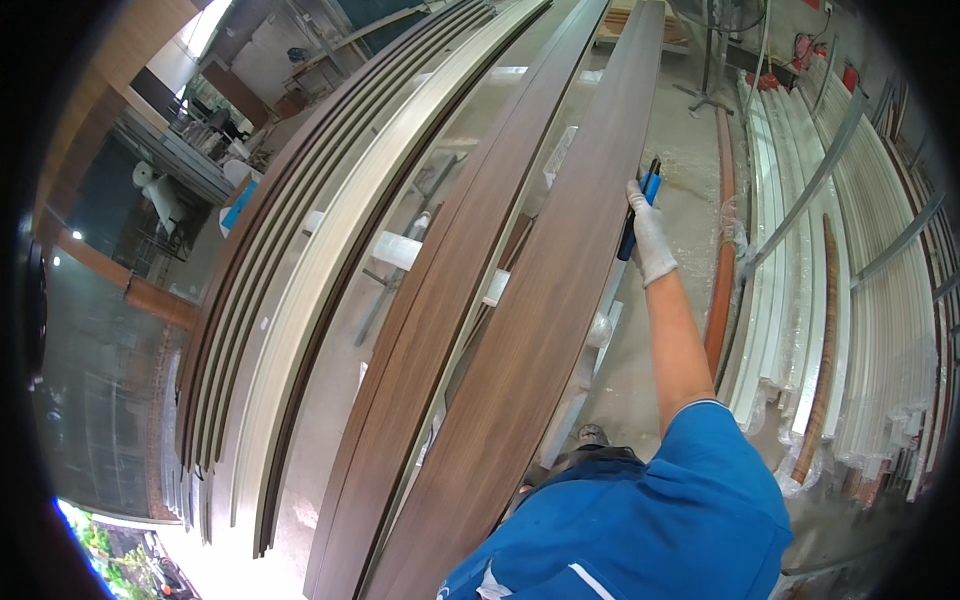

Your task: The person applies a black sealant strip along the edge of wooden planks using a blue utility knife to guide and smooth the material. They work on multiple planks, ensuring the sealant is evenly applied and aligned with the plank edges.

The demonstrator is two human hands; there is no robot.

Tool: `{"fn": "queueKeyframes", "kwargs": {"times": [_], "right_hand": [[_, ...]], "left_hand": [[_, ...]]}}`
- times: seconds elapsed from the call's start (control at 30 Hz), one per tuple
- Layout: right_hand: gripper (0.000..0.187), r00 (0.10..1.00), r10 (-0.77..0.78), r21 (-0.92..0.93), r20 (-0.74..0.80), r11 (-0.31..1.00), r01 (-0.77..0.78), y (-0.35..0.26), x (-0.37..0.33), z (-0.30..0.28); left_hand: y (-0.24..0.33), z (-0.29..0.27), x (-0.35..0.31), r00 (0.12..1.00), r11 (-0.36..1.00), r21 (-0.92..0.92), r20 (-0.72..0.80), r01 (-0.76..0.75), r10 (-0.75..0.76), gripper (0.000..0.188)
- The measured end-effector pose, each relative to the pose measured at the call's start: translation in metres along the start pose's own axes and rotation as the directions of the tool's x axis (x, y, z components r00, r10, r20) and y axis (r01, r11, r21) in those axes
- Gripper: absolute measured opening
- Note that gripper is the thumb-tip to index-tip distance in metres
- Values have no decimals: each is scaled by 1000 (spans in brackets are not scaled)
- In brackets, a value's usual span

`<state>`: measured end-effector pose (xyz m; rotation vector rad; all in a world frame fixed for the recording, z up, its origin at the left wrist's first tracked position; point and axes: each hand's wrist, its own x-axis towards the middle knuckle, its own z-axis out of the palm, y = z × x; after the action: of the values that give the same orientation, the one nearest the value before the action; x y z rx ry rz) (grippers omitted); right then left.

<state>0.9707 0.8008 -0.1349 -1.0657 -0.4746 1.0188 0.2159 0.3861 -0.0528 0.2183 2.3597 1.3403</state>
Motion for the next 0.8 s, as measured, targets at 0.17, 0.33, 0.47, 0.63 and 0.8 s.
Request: {"fn": "queueKeyframes", "kwargs": {"times": [0.17, 0.33, 0.47, 0.63, 0.8], "right_hand": [[52, 994, -91, 39, -63, 995, 94, -4, -4, 15], [47, 993, -89, 60, -75, 994, 94, -11, -5, 26], [49, 993, -108, 23, -52, 994, 109, -19, 0, 28], [58, 998, -46, -111, -50, 993, 40, -19, 22, 19], [62, 999, -6, 59, -40, 998, 8, -5, 38, 21]], "left_hand": [[-19, -1, -12, 996, 998, -8, -66, 55, -55, 70], [-40, -5, -25, 986, 994, -20, -122, 112, -114, 69], [-63, -14, -37, 977, 989, -40, -159, 141, -146, 69], [-120, -64, -77, 952, 977, -128, -232, 172, -198, 68], [-182, -146, -133, 942, 925, -346, -230, 155, -244, 68]]}}
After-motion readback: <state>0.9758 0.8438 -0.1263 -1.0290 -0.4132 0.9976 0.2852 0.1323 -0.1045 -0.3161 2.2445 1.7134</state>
